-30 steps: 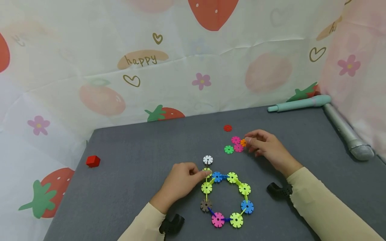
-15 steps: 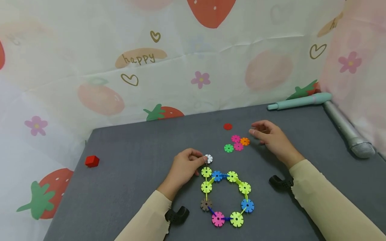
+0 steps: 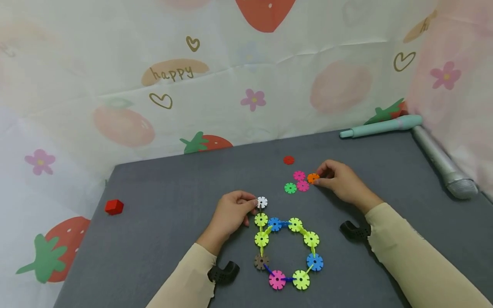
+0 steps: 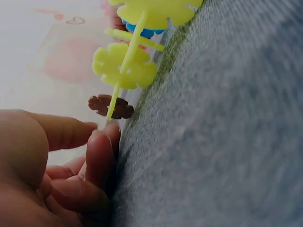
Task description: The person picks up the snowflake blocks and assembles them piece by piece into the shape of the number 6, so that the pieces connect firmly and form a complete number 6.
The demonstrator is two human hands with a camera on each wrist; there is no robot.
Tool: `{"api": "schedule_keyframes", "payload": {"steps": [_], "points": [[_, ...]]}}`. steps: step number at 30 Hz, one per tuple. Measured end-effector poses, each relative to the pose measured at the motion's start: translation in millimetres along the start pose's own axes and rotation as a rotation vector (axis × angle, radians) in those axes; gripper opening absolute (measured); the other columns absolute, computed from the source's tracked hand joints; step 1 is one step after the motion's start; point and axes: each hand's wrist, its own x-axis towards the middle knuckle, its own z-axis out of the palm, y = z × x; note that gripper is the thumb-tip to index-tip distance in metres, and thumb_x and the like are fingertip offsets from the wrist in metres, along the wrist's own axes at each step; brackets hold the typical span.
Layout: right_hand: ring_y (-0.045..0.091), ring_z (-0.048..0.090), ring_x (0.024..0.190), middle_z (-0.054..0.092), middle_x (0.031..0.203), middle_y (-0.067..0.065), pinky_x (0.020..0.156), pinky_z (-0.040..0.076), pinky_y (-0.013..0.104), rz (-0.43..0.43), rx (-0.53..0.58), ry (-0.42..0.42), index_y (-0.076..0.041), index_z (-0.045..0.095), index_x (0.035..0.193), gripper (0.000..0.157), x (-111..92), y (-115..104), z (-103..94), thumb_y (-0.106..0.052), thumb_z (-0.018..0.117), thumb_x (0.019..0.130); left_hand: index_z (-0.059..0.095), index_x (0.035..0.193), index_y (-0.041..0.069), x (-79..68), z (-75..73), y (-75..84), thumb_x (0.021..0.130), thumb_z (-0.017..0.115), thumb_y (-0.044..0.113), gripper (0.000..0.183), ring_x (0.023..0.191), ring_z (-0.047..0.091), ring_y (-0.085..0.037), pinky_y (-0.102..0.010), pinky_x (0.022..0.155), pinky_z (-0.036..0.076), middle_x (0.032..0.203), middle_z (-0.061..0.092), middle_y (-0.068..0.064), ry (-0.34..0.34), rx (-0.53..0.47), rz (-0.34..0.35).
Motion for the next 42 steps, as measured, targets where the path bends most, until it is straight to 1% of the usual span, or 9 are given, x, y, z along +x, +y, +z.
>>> {"api": "schedule_keyframes", "payload": {"steps": [3,7,11,15,20,27,34,38,42], "points": [[0.029,0.060,0.096,0.069,0.110,0.012,0.083,0.050,0.042,0.002,0.035,0.022,-0.003,0.070,0.111,0.014,-1.2,-3.0,0.5,-0.015,0.077,0.105,0.077,0.109,-0.001,0.1,0.3,-0.6,0.106,0.073,0.011,0.013,0.049,0.055,-0.015,-0.029,0.052,0.049,0.080,0.075,-0.008,-0.004,0.006,0.006],[0.028,0.059,0.089,0.070,0.105,0.011,0.074,0.050,0.036,-0.044,0.089,0.023,-0.003,0.074,0.112,0.014,-2.7,-11.7,6.1,-0.015,0.076,0.106,0.076,0.102,-0.001,0.7,-0.8,-2.4,0.105,0.074,0.009,0.011,0.049,0.057,-0.015,-0.028,0.053,0.050,0.080,0.075,-0.009,-0.013,-0.031,0.004],[0.029,0.060,0.085,0.070,0.100,0.010,0.073,0.051,0.033,-0.114,0.156,-0.043,-0.002,0.076,0.111,0.011,-1.3,-22.7,17.7,-0.012,0.075,0.106,0.075,0.104,-0.003,1.7,-2.2,-3.8,0.105,0.073,0.007,0.010,0.050,0.059,-0.016,-0.028,0.054,0.051,0.082,0.076,-0.010,-0.005,-0.067,-0.012],[0.027,0.061,0.084,0.070,0.096,0.007,0.073,0.051,0.033,-0.154,0.180,-0.124,-0.004,0.075,0.106,0.006,1.1,-30.1,30.5,-0.010,0.076,0.105,0.077,0.111,-0.002,2.3,-1.9,-1.4,0.106,0.074,0.012,0.016,0.050,0.059,-0.015,-0.029,0.054,0.051,0.084,0.077,-0.009,-0.012,-0.046,-0.027],[0.024,0.060,0.079,0.069,0.096,0.004,0.069,0.051,0.032,-0.187,0.159,-0.177,-0.006,0.074,0.103,0.004,4.8,-35.6,42.2,-0.007,0.078,0.103,0.079,0.108,-0.001,3.4,-1.7,0.7,0.105,0.076,0.014,0.016,0.049,0.058,-0.014,-0.028,0.053,0.050,0.085,0.077,-0.008,-0.041,-0.019,-0.036],[0.024,0.064,0.076,0.072,0.095,0.000,0.071,0.056,0.036,-0.190,0.093,-0.243,-0.009,0.079,0.107,0.006,9.5,-42.8,52.6,-0.007,0.074,0.105,0.077,0.102,-0.002,4.1,-3.2,-1.1,0.104,0.075,0.010,0.012,0.051,0.060,-0.015,-0.029,0.056,0.052,0.087,0.078,-0.010,-0.040,-0.067,-0.066],[0.022,0.062,0.072,0.073,0.092,-0.002,0.067,0.053,0.036,-0.183,0.052,-0.267,-0.012,0.082,0.110,0.009,11.5,-46.9,55.3,-0.009,0.074,0.106,0.080,0.105,0.001,5.1,-2.4,3.8,0.105,0.077,0.018,0.017,0.046,0.057,-0.014,-0.028,0.051,0.052,0.085,0.077,-0.009,-0.037,-0.036,-0.110],[0.021,0.061,0.071,0.073,0.092,-0.002,0.066,0.053,0.036,-0.185,0.044,-0.285,-0.013,0.083,0.111,0.010,13.0,-49.1,55.4,-0.010,0.075,0.105,0.082,0.100,0.002,7.7,-2.4,4.8,0.105,0.077,0.018,0.017,0.043,0.054,-0.012,-0.027,0.047,0.050,0.081,0.075,-0.009,-0.060,-0.012,-0.127],[0.022,0.062,0.072,0.074,0.093,-0.002,0.068,0.053,0.036,-0.193,0.065,-0.298,-0.013,0.084,0.111,0.010,14.0,-48.8,55.5,-0.011,0.075,0.105,0.081,0.096,0.002,9.1,-3.0,4.0,0.105,0.076,0.017,0.019,0.044,0.055,-0.013,-0.028,0.049,0.051,0.082,0.075,-0.009,-0.074,-0.022,-0.137]]}}
